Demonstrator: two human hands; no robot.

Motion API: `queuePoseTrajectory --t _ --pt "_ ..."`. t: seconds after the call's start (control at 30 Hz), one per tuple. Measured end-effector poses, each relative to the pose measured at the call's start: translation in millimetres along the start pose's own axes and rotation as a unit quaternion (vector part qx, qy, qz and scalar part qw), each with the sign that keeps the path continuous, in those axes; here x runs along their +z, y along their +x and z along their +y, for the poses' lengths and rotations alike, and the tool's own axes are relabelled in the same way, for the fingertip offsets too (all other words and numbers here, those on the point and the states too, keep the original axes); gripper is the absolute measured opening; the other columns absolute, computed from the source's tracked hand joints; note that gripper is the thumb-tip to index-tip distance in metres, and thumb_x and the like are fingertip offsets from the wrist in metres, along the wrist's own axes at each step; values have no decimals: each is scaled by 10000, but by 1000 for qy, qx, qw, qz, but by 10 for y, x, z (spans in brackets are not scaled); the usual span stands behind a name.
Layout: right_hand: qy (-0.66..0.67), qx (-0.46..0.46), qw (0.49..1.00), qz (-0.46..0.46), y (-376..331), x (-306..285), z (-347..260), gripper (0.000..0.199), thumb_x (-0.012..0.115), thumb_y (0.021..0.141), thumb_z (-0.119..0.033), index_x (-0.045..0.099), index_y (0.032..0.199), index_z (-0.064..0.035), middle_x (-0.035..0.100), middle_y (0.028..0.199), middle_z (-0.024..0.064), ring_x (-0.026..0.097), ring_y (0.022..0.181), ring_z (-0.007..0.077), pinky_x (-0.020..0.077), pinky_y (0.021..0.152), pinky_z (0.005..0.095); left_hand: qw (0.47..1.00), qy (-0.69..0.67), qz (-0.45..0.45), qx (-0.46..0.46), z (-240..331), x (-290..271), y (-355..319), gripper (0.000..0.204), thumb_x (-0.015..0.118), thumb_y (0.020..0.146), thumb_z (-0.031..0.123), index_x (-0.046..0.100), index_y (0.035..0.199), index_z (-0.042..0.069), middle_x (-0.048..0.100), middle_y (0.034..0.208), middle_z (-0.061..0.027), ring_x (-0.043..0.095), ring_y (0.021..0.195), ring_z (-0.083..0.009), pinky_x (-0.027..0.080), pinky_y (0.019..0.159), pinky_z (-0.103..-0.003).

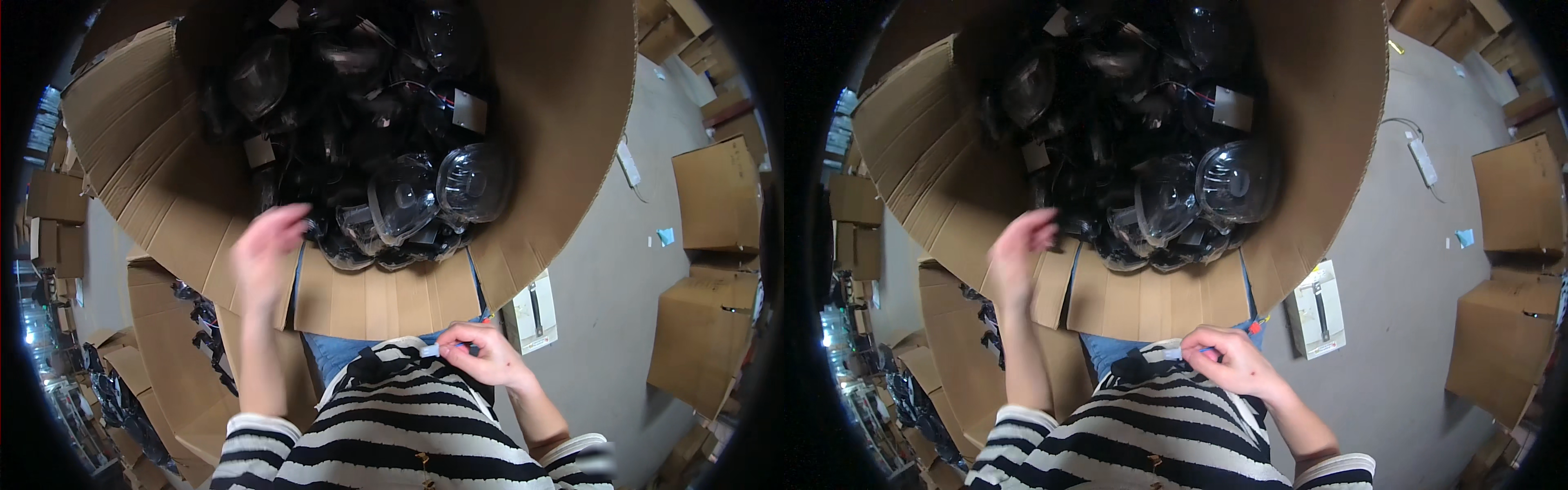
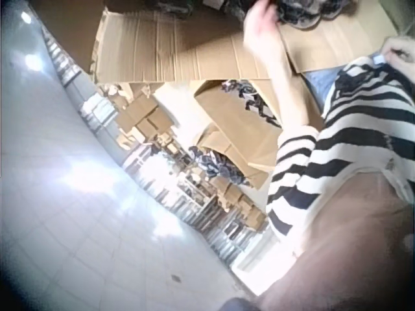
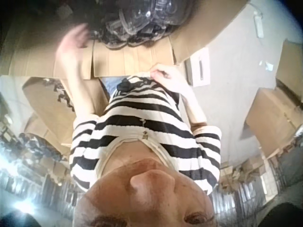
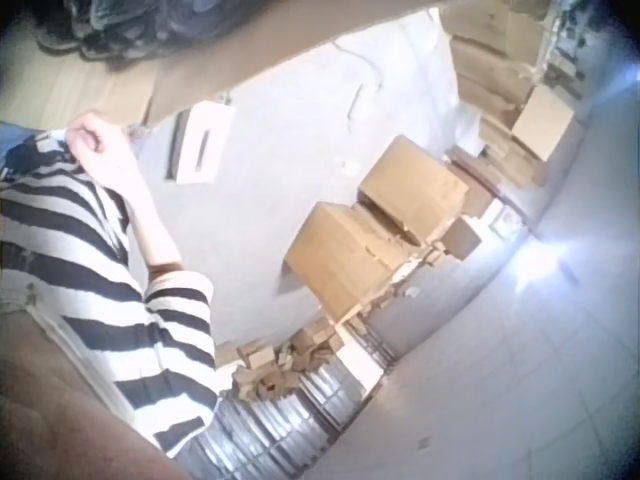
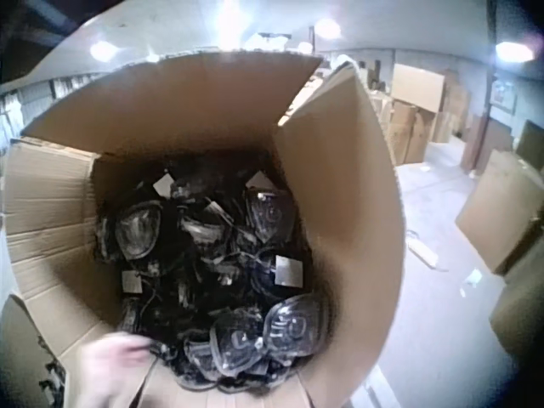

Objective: The person sits on a low stool and repeatedly picks up packaged electronic devices from a cardboard box. They connect a white USB cable to each device and then place the device back into the box. The task is performed one item at a time in a repetitive loop.

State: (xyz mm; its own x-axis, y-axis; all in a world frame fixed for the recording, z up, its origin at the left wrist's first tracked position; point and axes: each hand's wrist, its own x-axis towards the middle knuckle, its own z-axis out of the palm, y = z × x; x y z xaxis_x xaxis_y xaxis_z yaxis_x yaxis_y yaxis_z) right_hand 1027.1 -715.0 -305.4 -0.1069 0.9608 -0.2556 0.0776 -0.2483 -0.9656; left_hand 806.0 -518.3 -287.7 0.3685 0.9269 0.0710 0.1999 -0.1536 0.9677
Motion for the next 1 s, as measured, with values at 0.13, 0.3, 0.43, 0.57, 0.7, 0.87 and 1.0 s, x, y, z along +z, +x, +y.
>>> queuePoseTrajectory --t 0.13,0.3,0.43,0.57,0.7,0.87,1.0 --pt "-19 -25 999 -11 25 -37 -60 83 556 769 -83 571 824 -22 565 693 50 463 537 113 361 487 228 971 -113 -54 -205 -380 1014 1281 448 465 829 440 564 1036 55 578 914 -29 516 801 -119 391 741 -279" --pt "-22 34 998 44 -126 -87 68 111 555 784 -110 586 842 -21 528 666 15 442 591 71 353 517 215 923 -303 57 -232 -423 1709 1968 261 449 847 285 576 945 80 578 833 -88 556 792 -195 440 704 -338" --pt "-15 27 998 52 -157 -61 351 75 591 736 -56 593 790 -3 536 639 25 457 575 92 379 545 213 898 307 159 271 -806 1825 2299 196 496 669 55 622 812 99 610 797 -107 583 762 -236 458 683 -334" --pt "-38 76 996 33 -153 -54 359 80 519 823 -75 571 827 -15 568 779 37 493 708 110 396 651 223 961 -236 142 11 -512 2121 2207 214 417 841 134 578 819 -5 610 779 -145 588 747 -230 427 693 -327" --pt "-41 159 986 -1 -87 -111 135 92 524 829 -96 576 838 -21 570 746 38 497 689 93 392 640 204 977 -174 58 108 388 1429 1458 213 389 882 166 469 815 -19 556 671 -95 554 636 -172 434 622 -287" --pt "-70 121 990 -28 -38 -110 43 94 523 829 -82 579 866 -16 584 758 46 507 681 91 403 645 204 950 -294 -71 82 537 722 762 179 361 895 127 458 862 -19 508 641 -30 500 557 -87 421 531 -219" --pt "-67 70 994 -57 -37 10 -28 102 521 824 -57 581 895 -13 598 798 60 524 724 98 417 685 209 973 -201 -113 -12 313 392 142 210 405 894 194 519 921 20 447 594 33 389 503 -27 332 461 -175"
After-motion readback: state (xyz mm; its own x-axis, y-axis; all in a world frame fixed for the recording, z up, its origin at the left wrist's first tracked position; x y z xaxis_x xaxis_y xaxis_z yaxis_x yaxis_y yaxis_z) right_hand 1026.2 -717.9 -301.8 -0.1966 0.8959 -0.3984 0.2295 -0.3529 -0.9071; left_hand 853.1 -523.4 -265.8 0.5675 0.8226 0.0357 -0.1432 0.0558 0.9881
